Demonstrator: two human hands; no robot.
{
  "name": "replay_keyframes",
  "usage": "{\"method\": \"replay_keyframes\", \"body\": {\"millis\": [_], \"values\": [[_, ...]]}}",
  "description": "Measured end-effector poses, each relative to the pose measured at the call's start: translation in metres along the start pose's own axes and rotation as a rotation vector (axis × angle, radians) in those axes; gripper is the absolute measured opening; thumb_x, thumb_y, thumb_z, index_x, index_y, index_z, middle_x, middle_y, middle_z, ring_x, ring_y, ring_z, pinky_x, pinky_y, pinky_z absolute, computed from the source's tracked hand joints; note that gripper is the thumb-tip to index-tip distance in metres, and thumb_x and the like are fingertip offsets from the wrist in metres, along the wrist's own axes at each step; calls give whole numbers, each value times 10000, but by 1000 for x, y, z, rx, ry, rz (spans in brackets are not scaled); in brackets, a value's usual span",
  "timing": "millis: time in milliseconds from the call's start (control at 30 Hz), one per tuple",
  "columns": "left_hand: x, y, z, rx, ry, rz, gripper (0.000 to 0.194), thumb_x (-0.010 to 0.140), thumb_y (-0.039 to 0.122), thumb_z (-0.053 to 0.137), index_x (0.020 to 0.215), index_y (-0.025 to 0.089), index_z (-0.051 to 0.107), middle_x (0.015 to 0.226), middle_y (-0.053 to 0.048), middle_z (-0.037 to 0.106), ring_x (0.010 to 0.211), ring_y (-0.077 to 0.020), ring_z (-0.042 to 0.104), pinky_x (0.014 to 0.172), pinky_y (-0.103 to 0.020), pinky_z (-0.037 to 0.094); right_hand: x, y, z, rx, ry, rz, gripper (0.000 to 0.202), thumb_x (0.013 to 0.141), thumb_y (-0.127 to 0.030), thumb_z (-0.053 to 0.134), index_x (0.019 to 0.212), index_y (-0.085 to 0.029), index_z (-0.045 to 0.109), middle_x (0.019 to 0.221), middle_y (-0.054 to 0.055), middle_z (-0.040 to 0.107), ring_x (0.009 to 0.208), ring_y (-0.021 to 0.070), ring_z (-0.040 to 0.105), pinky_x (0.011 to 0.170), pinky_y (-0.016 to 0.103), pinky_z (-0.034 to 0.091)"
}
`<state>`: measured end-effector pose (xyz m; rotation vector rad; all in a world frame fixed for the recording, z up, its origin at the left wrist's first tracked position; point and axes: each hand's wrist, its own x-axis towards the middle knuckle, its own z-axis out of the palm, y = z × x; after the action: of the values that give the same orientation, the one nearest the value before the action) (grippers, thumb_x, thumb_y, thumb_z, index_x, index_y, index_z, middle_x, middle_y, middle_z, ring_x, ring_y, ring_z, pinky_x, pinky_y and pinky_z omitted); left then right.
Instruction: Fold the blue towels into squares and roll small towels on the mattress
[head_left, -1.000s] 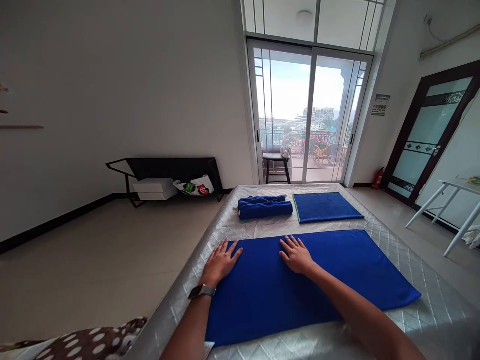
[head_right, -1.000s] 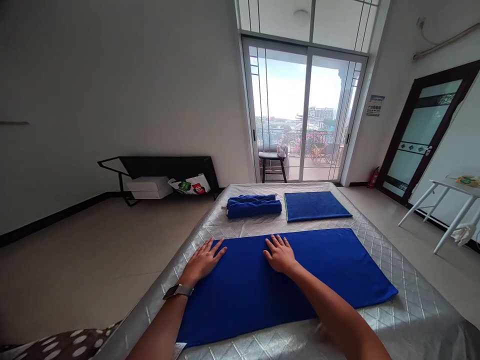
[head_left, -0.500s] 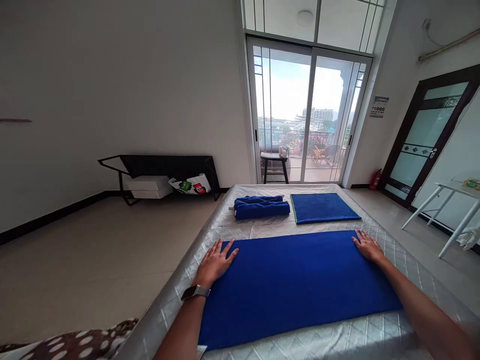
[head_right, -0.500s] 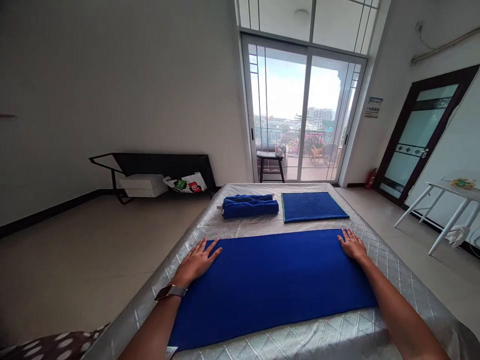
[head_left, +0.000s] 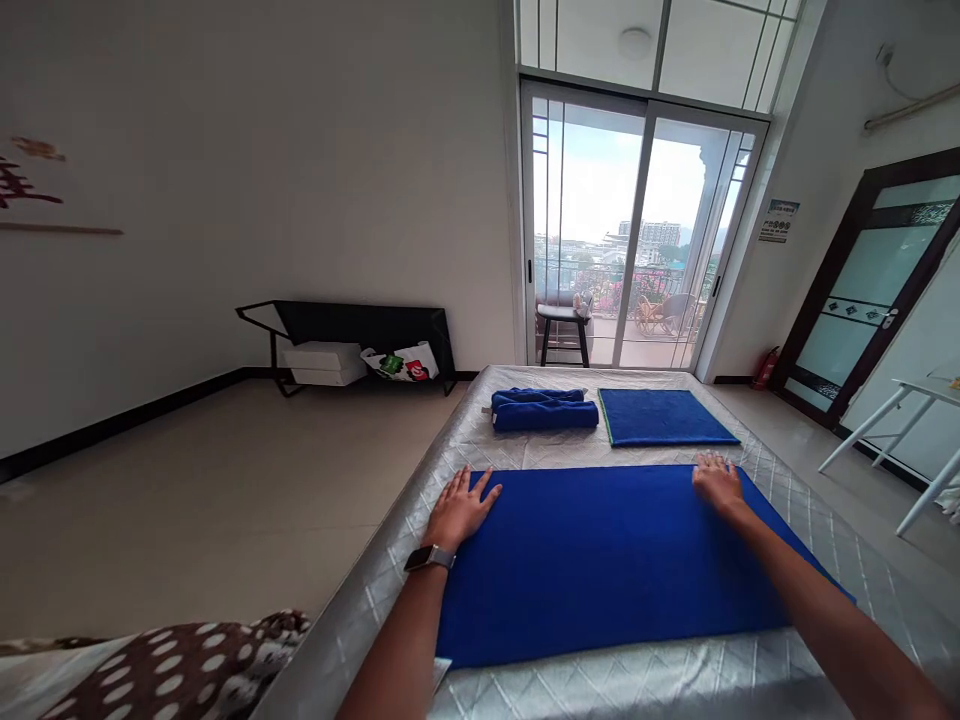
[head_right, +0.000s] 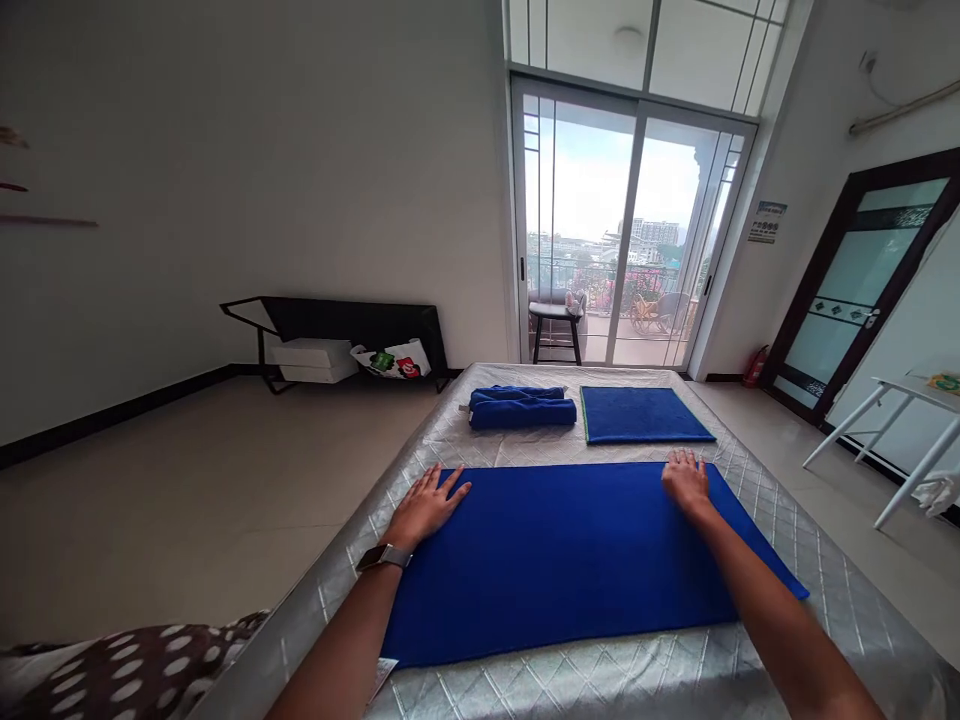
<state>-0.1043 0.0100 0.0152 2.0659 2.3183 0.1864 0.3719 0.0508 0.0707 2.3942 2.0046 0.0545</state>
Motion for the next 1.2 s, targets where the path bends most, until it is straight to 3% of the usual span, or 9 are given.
{"method": "replay_keyframes", "body": {"millis": [67,233,367,533,700,800,900,1033,1200], "values": [[1,0,2,-3,13,5,669,981,593,255,1551,248,316,1619,-122,305,1483,-322,284,1183,-491,250,-19,-54,-5,61,55,-184,580,987,-322,271,1526,-141,388,1602,110,333,1497,260,238,1217,451,155],[1,-2,4,-10,26,4,659,985,577,285,1549,239,321,1621,-123,304,1489,-315,271,1194,-470,235,-76,-183,-5,241,-20,-644,573,1023,-466,266,1541,-241,362,1622,28,296,1506,203,211,1224,388,155],[0,-3,3,8,13,15,660,985,582,284,1551,243,315,1625,-118,295,1491,-319,263,1192,-467,240,-92,-219,5,309,-108,-771,548,1030,-508,263,1538,-323,347,1630,-6,274,1514,209,181,1223,435,146],[-2,-1,0,-17,10,0,665,986,601,243,1554,260,303,1632,-109,281,1497,-312,250,1195,-477,231,-73,-174,18,271,-106,-689,570,1031,-527,223,1557,-324,301,1647,-8,221,1522,199,134,1229,423,115],[-4,0,-5,-22,-19,-8,658,983,591,277,1547,254,326,1636,-93,277,1507,-308,219,1210,-462,204,-34,-60,22,137,-92,-477,591,1023,-518,207,1571,-304,263,1649,-11,218,1519,183,145,1227,406,134],[-3,0,-5,-22,-28,-5,667,979,598,283,1547,251,328,1629,-95,295,1500,-316,238,1207,-463,213,-11,16,22,71,-89,-243,606,1023,-456,185,1579,-225,255,1648,30,220,1516,189,162,1223,410,159],[-1,-1,-4,-15,-25,-9,666,980,598,270,1551,260,316,1621,-103,312,1490,-323,266,1195,-488,233,2,69,23,52,-82,-48,635,1018,-413,155,1580,-129,229,1647,78,217,1514,208,175,1220,419,181],[-1,0,-4,-11,-25,-25,676,979,593,281,1559,247,293,1622,-137,294,1487,-327,273,1189,-494,242,4,89,20,32,-100,33,636,1010,-376,145,1578,-101,224,1636,93,249,1507,214,205,1218,423,194],[-1,0,-1,3,-25,-14,688,982,598,258,1562,229,278,1630,-154,267,1495,-314,255,1195,-470,228,-8,55,-2,-53,8,73,610,956,-190,183,1529,-65,352,1614,124,298,1508,234,202,1227,452,128]]}}
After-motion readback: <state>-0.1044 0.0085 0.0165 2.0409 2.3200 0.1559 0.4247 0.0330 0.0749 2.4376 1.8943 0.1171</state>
